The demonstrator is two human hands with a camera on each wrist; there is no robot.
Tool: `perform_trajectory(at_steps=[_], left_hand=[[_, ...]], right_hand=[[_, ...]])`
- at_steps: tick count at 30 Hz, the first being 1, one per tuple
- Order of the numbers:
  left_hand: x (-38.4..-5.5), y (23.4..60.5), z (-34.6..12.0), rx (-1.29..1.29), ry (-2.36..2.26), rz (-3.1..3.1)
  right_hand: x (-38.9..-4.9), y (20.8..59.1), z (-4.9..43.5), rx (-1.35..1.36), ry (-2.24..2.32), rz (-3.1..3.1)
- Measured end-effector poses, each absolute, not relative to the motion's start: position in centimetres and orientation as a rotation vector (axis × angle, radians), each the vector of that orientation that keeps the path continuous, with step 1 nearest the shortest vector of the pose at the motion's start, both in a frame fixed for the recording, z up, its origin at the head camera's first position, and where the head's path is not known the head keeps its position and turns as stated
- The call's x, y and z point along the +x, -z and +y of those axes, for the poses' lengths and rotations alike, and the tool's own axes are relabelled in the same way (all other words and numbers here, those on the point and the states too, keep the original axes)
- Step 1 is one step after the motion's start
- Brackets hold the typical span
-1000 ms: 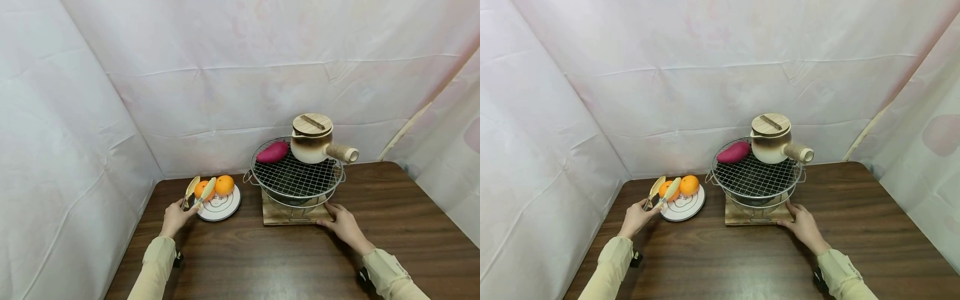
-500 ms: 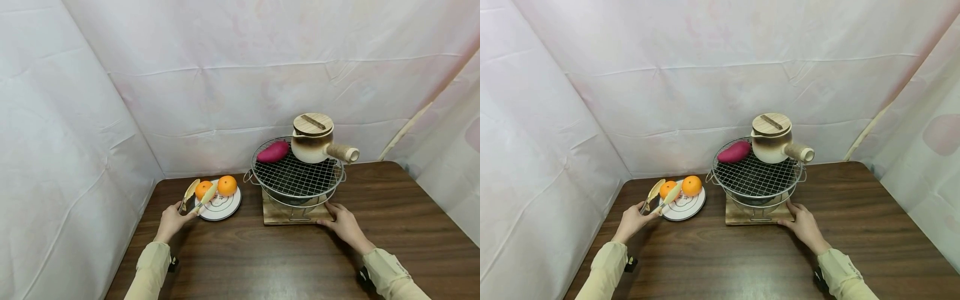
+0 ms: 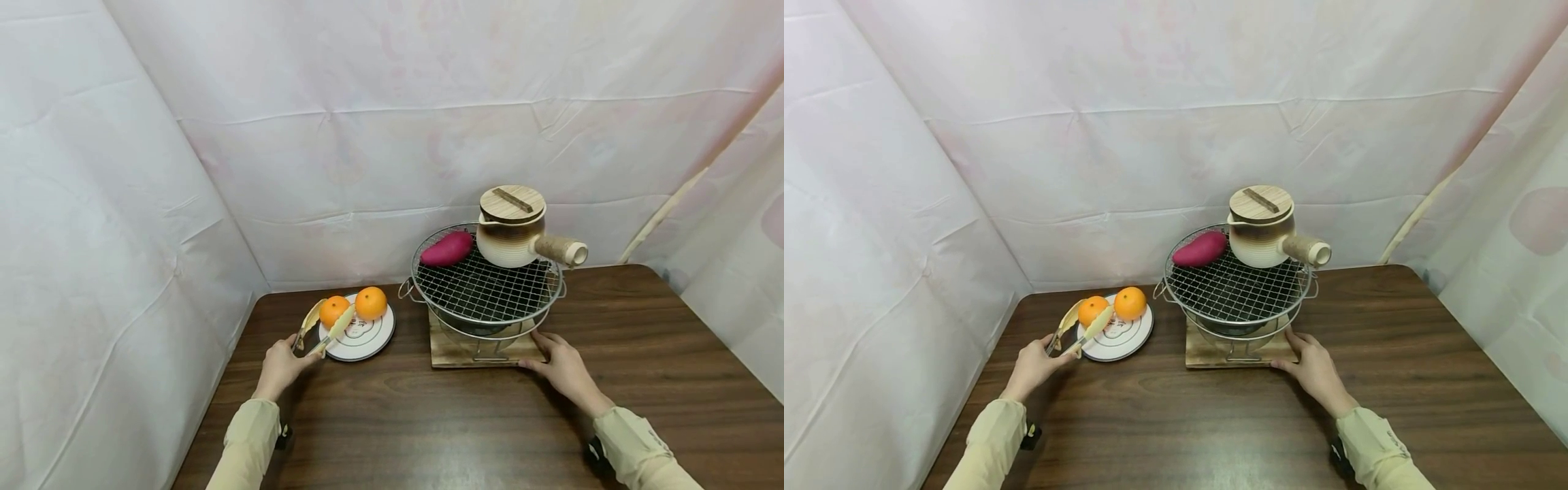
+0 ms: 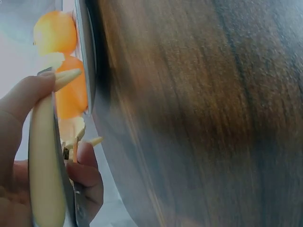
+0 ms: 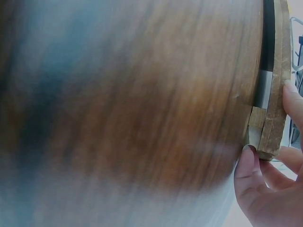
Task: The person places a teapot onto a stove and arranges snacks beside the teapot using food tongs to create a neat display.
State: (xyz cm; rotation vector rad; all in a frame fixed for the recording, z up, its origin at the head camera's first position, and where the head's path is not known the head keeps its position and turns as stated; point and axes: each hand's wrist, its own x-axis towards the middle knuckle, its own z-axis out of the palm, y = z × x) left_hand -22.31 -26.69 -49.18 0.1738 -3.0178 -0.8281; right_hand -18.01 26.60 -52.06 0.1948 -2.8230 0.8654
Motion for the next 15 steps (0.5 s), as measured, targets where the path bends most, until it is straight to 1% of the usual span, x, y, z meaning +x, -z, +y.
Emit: perform_trajectory(at_steps=[15], left_hand=[[-22.07,49.39,-26.44,0.163,0.749,-2.999]], right_hand=[[-18.04,52.14,26.68,0.188,-0.875,-2.829]])
